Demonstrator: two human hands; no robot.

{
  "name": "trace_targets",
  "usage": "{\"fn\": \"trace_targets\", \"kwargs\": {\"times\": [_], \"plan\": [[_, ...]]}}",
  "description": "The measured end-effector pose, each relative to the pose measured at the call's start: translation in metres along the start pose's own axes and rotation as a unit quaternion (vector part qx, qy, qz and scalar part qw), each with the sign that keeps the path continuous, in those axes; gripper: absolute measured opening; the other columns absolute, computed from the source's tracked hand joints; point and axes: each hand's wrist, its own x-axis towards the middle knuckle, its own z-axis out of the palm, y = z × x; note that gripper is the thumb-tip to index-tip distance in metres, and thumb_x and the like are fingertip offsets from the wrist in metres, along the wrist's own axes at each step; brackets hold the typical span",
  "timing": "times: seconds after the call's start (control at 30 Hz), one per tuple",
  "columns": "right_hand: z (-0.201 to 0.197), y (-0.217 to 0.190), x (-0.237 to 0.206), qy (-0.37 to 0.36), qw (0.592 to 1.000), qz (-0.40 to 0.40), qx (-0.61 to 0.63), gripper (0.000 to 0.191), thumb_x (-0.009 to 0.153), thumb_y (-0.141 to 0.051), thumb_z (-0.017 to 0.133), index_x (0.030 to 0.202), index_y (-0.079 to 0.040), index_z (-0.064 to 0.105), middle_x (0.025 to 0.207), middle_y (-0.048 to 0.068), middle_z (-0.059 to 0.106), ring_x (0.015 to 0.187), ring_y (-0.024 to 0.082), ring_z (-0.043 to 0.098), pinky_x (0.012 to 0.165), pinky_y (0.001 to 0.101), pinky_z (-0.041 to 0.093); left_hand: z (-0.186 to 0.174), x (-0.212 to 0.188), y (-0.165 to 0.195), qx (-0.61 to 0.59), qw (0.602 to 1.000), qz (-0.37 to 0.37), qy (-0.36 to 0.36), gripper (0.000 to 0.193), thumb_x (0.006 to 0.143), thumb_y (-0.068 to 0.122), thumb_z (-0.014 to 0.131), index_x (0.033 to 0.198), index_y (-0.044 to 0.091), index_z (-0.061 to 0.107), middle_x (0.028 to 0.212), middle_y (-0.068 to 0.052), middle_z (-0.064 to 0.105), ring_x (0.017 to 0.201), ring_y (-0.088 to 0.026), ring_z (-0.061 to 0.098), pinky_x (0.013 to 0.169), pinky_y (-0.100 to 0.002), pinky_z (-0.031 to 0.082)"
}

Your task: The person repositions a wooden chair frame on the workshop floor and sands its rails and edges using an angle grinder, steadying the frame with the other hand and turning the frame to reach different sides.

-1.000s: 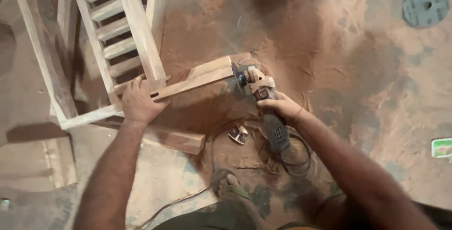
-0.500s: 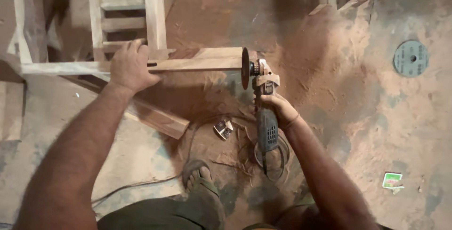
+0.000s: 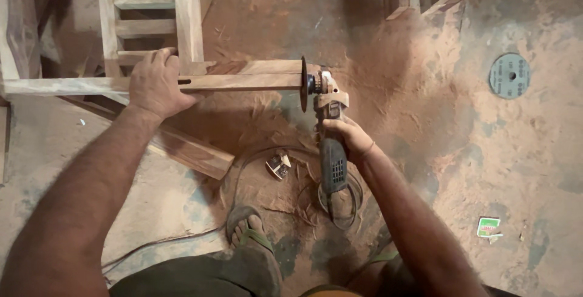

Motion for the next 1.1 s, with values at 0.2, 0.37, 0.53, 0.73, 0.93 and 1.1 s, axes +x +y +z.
{"fn": "trace_targets", "kwargs": {"times": [0.2, 0.37, 0.53, 0.73, 0.93, 1.1], "plan": [[0.001, 0.006, -0.006, -0.027, 0.999, -0.002, 0.028, 0.034, 0.090, -0.020, 0.070, 0.118, -0.003, 0.060, 0.101, 0.013, 0.070, 0.084, 0.025, 0.069, 0.074, 0.0401, 0.059, -0.006, 0.000, 0.004, -0.032, 0.999, -0.016, -0.003, 0.094, 0.067, 0.074, 0.082, 0.124, 0.001, 0.067, 0.140, -0.018, 0.060, 0.130, -0.034, 0.055, 0.106, -0.047, 0.046], [-0.002, 0.013, -0.014, -0.026, 0.999, -0.010, 0.021, 0.035, 0.089, -0.020, 0.070, 0.119, -0.004, 0.061, 0.101, 0.013, 0.070, 0.085, 0.023, 0.068, 0.076, 0.0381, 0.058, -0.015, 0.001, 0.008, -0.035, 0.999, -0.008, -0.003, 0.094, 0.070, 0.075, 0.081, 0.124, 0.000, 0.067, 0.141, -0.020, 0.059, 0.132, -0.037, 0.054, 0.110, -0.048, 0.044], [-0.010, 0.016, -0.023, -0.025, 0.999, -0.020, 0.021, 0.035, 0.090, -0.020, 0.071, 0.119, -0.003, 0.062, 0.100, 0.011, 0.068, 0.084, 0.021, 0.067, 0.075, 0.0373, 0.058, -0.016, 0.004, 0.008, -0.051, 0.998, -0.021, -0.035, 0.098, 0.066, 0.073, 0.082, 0.129, -0.001, 0.067, 0.139, -0.021, 0.059, 0.130, -0.039, 0.053, 0.108, -0.050, 0.044], [-0.018, 0.013, -0.022, -0.003, 0.999, -0.029, 0.034, 0.040, 0.088, -0.021, 0.068, 0.125, -0.007, 0.066, 0.108, 0.005, 0.071, 0.088, 0.015, 0.067, 0.079, 0.0315, 0.057, -0.011, 0.001, 0.008, -0.037, 0.999, -0.004, -0.005, 0.099, 0.071, 0.074, 0.083, 0.132, -0.003, 0.066, 0.137, -0.021, 0.060, 0.129, -0.039, 0.054, 0.108, -0.050, 0.044], [-0.015, 0.010, -0.005, -0.022, 0.998, -0.010, 0.064, 0.033, 0.090, -0.021, 0.069, 0.117, -0.003, 0.062, 0.101, 0.011, 0.070, 0.086, 0.021, 0.069, 0.076, 0.0367, 0.058, -0.011, 0.003, 0.008, -0.042, 0.999, -0.009, -0.024, 0.094, 0.068, 0.068, 0.084, 0.132, 0.002, 0.067, 0.137, -0.018, 0.061, 0.127, -0.038, 0.055, 0.106, -0.050, 0.045], [-0.010, 0.013, 0.005, -0.027, 0.999, -0.013, 0.036, 0.035, 0.090, -0.021, 0.071, 0.119, -0.005, 0.062, 0.103, 0.011, 0.071, 0.086, 0.020, 0.068, 0.077, 0.0368, 0.058, -0.006, 0.001, 0.002, -0.028, 1.000, -0.006, -0.008, 0.093, 0.066, 0.068, 0.086, 0.126, 0.000, 0.067, 0.137, -0.019, 0.061, 0.128, -0.038, 0.054, 0.107, -0.049, 0.045]]}}
